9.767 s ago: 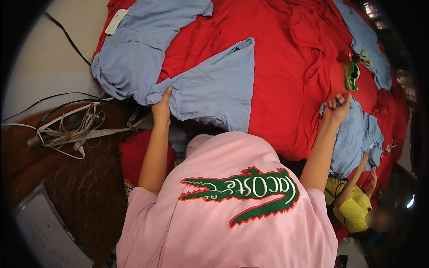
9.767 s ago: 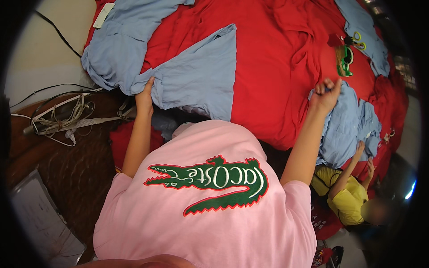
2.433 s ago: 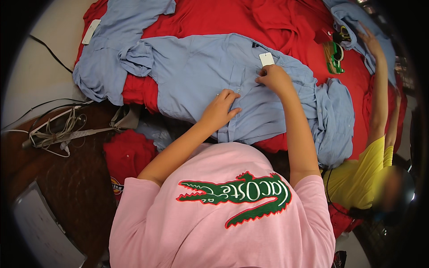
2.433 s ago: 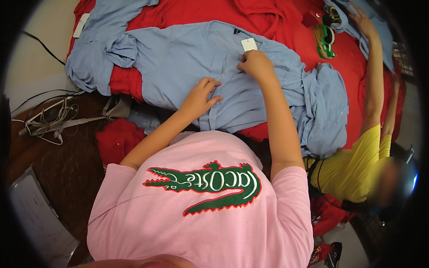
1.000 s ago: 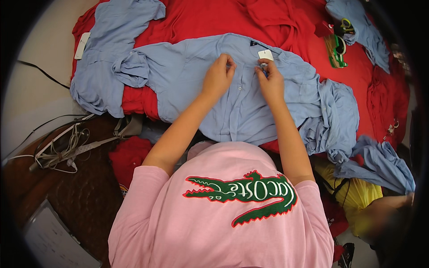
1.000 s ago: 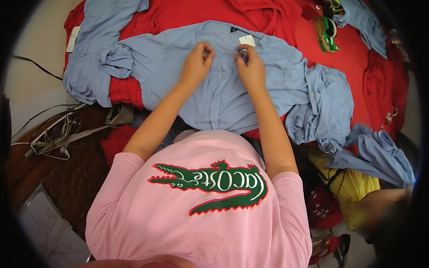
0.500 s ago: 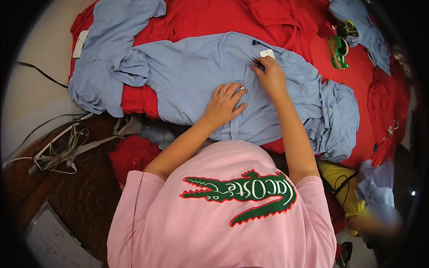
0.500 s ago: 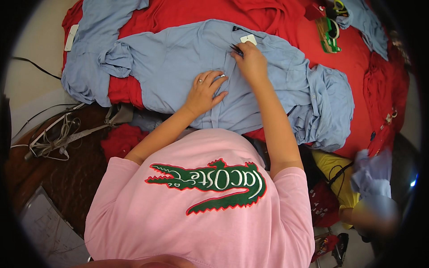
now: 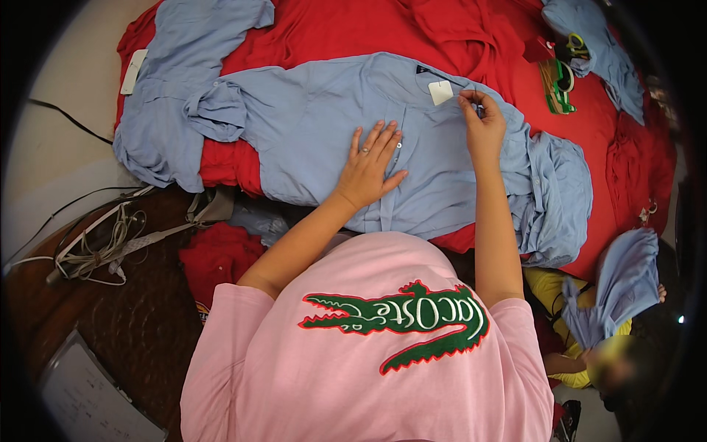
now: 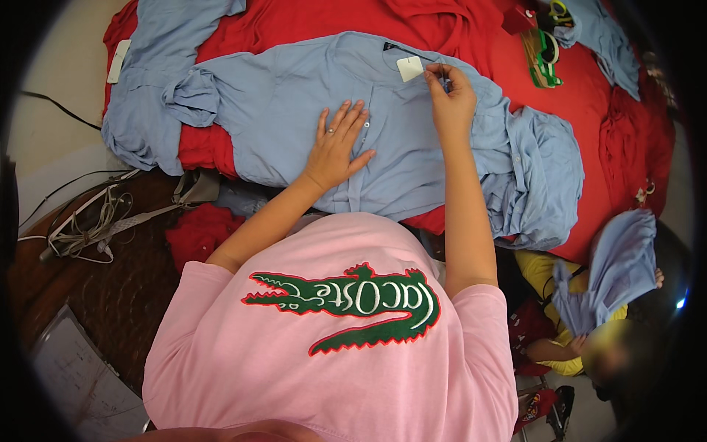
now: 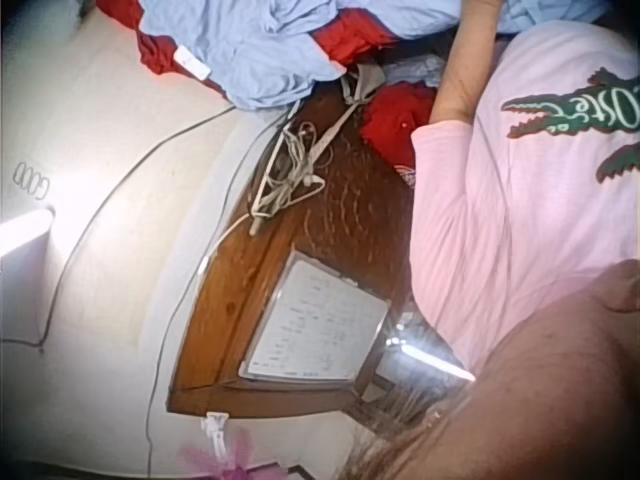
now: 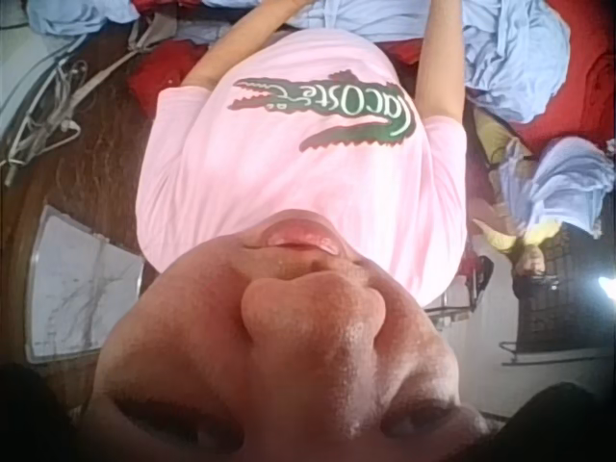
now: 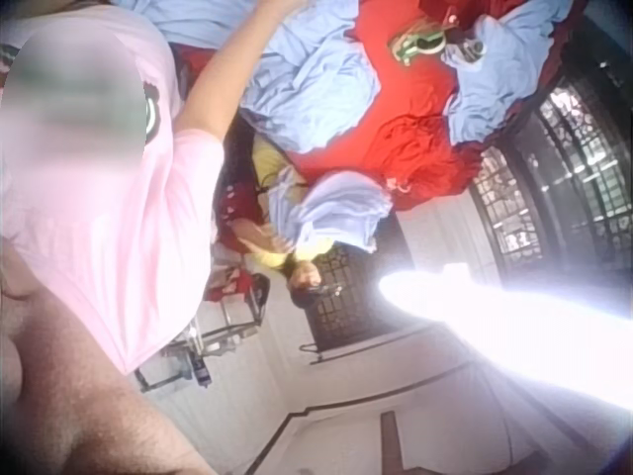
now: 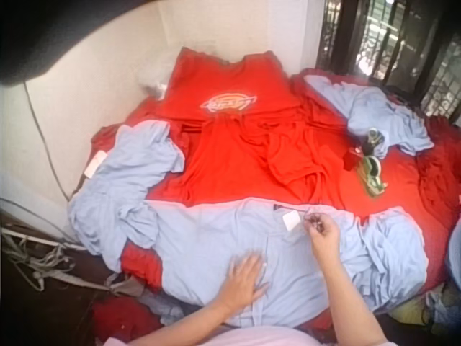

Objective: The person folds several blue and tan shirts on a bed and then carries a folded tan shirt into a garment manufacturing workshop to show it to others.

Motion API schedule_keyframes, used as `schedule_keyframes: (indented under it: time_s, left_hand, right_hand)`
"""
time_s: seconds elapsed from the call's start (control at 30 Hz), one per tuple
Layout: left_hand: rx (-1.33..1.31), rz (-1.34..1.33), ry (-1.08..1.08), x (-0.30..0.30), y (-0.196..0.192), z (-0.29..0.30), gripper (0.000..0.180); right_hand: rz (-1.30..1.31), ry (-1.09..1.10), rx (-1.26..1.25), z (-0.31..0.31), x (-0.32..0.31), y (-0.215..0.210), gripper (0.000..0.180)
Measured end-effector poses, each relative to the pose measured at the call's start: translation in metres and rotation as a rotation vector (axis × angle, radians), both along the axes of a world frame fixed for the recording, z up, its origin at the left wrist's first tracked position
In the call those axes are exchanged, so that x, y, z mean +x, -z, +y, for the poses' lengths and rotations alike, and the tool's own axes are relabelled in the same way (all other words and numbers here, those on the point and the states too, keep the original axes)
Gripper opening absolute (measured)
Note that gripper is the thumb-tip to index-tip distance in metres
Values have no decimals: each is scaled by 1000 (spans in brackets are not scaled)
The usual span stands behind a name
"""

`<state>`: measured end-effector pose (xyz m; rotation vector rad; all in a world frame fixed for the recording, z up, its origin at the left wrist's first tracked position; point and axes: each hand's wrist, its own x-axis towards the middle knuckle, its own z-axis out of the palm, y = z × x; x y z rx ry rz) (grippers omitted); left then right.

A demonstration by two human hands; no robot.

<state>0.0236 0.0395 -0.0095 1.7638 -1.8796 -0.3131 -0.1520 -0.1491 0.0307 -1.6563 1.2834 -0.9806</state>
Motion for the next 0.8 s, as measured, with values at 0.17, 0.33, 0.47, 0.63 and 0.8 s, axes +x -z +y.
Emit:
schedule_keyframes:
  time_s: [0.17, 0.33, 0.47, 0.63, 0.8]
  left_hand:
    - [60, -74, 14, -5, -2, -4, 75]
    - [-8, -21, -40, -4, -2, -12, 53]
    - [-24, 181, -195, 5, -13, -45, 37]
    - [118, 291, -287, 13, -14, -82, 33]
    - [308, 331, -196, 21, -29, -96, 26]
  right_hand:
    - [128, -207, -33, 40, 12, 10, 18]
    - [291, -303, 22, 56, 20, 23, 31]
    - [107, -180, 2, 24, -2, 39, 41]
    - [-101, -69, 414, 31, -15, -38, 41]
    - [-254, -123, 468, 62, -28, -38, 45]
